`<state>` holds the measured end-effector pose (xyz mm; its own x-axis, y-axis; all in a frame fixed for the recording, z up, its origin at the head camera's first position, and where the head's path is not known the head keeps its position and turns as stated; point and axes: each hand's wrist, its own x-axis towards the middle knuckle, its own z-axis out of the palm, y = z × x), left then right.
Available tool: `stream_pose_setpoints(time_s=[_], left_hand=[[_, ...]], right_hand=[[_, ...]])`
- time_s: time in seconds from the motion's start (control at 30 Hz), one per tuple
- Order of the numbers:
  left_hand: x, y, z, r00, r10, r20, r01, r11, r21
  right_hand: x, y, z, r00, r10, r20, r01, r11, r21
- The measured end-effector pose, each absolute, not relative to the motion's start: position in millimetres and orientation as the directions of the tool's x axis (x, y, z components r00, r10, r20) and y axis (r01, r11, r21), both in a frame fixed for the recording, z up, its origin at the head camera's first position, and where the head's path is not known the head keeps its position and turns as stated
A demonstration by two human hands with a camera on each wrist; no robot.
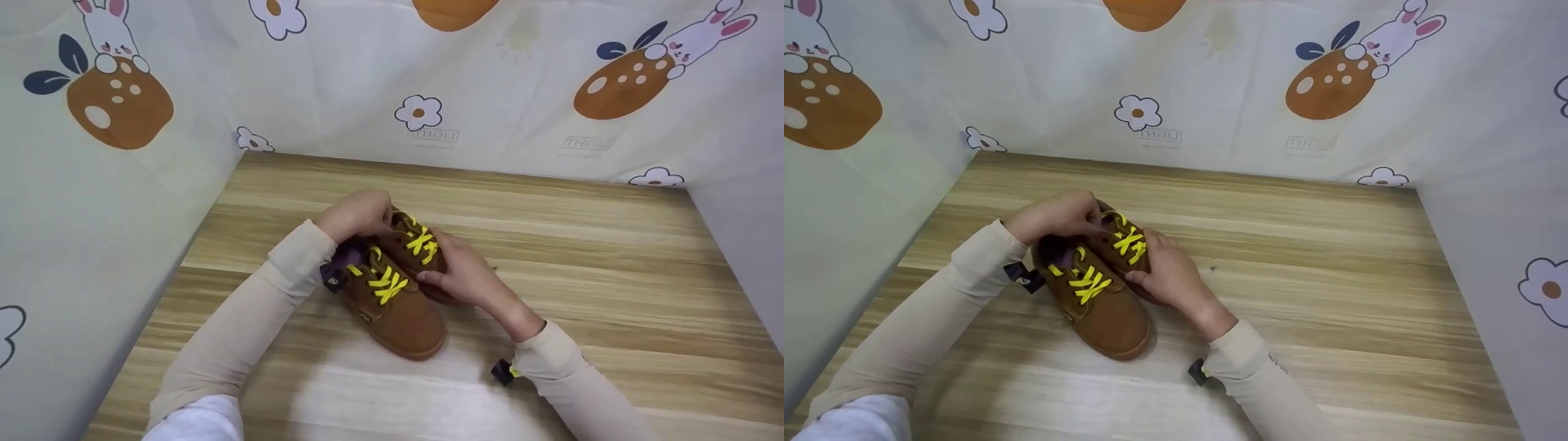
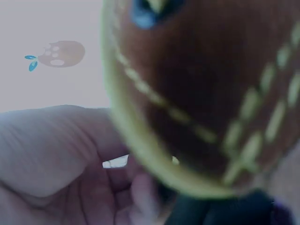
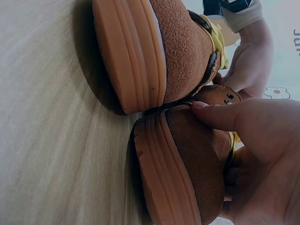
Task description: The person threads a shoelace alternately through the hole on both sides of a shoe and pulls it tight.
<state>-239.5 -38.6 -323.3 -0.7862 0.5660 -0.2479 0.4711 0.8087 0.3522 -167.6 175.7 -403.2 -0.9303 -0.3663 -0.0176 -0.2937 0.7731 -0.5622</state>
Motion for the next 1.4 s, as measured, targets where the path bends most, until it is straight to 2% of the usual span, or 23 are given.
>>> stream_pose_setpoints(time_s=[0.13, 0.23, 0.33, 0.43, 0.57, 0.67, 0.8, 0.87, 0.93, 1.07, 1.13, 1.27, 1.4], left_hand=[[-233, -50, -308, -0.831, 0.536, -0.148, 0.420, 0.780, 0.465], [-233, -60, -298, -0.827, 0.556, -0.076, 0.389, 0.665, 0.638], [-230, -64, -296, -0.821, 0.570, -0.027, 0.357, 0.550, 0.755], [-225, -63, -300, -0.802, 0.598, 0.011, 0.379, 0.494, 0.782], [-221, -58, -307, -0.776, 0.626, 0.076, 0.456, 0.473, 0.754], [-220, -53, -312, -0.813, 0.567, 0.130, 0.447, 0.466, 0.764], [-219, -50, -323, -0.879, 0.445, 0.170, 0.387, 0.459, 0.799], [-219, -52, -329, -0.895, 0.419, 0.151, 0.358, 0.476, 0.803], [-217, -56, -336, -0.888, 0.448, 0.102, 0.351, 0.517, 0.781], [-214, -60, -349, -0.826, 0.564, 0.010, 0.422, 0.606, 0.674], [-213, -60, -354, -0.807, 0.591, 0.009, 0.463, 0.622, 0.632], [-211, -61, -358, -0.819, 0.570, 0.063, 0.488, 0.634, 0.600], [-210, -62, -360, -0.825, 0.557, 0.093, 0.496, 0.636, 0.591]], right_hand=[[-168, 175, -402, -0.930, -0.369, -0.001, -0.305, 0.770, -0.560], [-169, 175, -402, -0.926, -0.378, 0.008, -0.314, 0.757, -0.573], [-170, 177, -399, -0.916, -0.400, -0.009, -0.311, 0.726, -0.613], [-172, 179, -389, -0.924, -0.382, 0.017, -0.290, 0.671, -0.682], [-180, 171, -365, -0.937, -0.303, 0.176, -0.315, 0.511, -0.799], [-189, 159, -351, -0.931, -0.287, 0.226, -0.322, 0.352, -0.879], [-196, 152, -348, -0.939, -0.298, 0.172, -0.255, 0.266, -0.930], [-199, 152, -351, -0.942, -0.297, 0.157, -0.252, 0.315, -0.915], [-200, 153, -355, -0.939, -0.308, 0.156, -0.276, 0.399, -0.874], [-201, 156, -362, -0.918, -0.356, 0.176, -0.357, 0.544, -0.760], [-201, 155, -363, -0.895, -0.396, 0.204, -0.415, 0.574, -0.706], [-201, 151, -361, -0.844, -0.461, 0.274, -0.525, 0.609, -0.594], [-201, 147, -359, -0.831, -0.468, 0.300, -0.553, 0.640, -0.533]])
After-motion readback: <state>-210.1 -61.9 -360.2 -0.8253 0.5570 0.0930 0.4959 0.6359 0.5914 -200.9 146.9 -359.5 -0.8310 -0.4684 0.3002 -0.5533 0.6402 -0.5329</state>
